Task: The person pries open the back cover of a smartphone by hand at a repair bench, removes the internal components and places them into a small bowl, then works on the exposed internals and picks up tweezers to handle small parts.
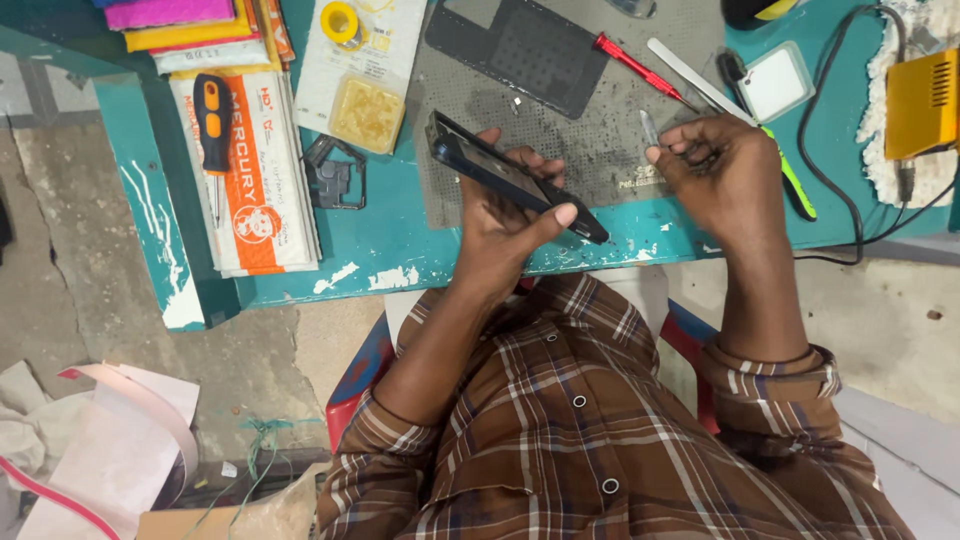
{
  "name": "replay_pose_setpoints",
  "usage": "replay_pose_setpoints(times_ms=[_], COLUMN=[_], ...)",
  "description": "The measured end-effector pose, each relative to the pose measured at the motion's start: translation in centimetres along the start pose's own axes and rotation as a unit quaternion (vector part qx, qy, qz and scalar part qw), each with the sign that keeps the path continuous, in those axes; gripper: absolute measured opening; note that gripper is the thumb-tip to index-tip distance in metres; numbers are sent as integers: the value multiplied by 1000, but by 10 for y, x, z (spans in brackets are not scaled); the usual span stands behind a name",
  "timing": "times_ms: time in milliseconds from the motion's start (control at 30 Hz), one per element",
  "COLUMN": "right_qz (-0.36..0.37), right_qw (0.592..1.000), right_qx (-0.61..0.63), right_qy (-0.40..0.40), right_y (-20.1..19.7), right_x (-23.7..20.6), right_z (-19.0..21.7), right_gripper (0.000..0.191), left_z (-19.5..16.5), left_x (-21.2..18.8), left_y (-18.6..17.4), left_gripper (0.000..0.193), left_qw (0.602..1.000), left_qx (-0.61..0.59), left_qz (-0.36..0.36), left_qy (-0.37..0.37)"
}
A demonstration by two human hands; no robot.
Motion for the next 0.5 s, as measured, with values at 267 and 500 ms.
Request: replay_pose_setpoints(times_ms=[267, 500], right_qz=[43, 34], right_qw=[998, 999], right_qx=[-22, 18], right_qy=[40, 23], right_y=[1, 6], right_x=[5, -5], right_z=[-3, 9], right_gripper=[14, 12], left_z=[-3, -7], left_x=[3, 1], left_y=[3, 10], left_gripper=[102, 121], left_qw=[1000, 999], left_qx=[-3, 31], left_qz=[6, 13], left_qy=[0, 4])
Point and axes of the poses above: each hand's wrist, its own x-axis towards the middle knuckle, its own y-axis out of the palm, z = x × y, the point moved 9 cm from there along x, towards the middle knuckle, and after that the axes turned 4 degrees about -z, right-handed, at the moved point
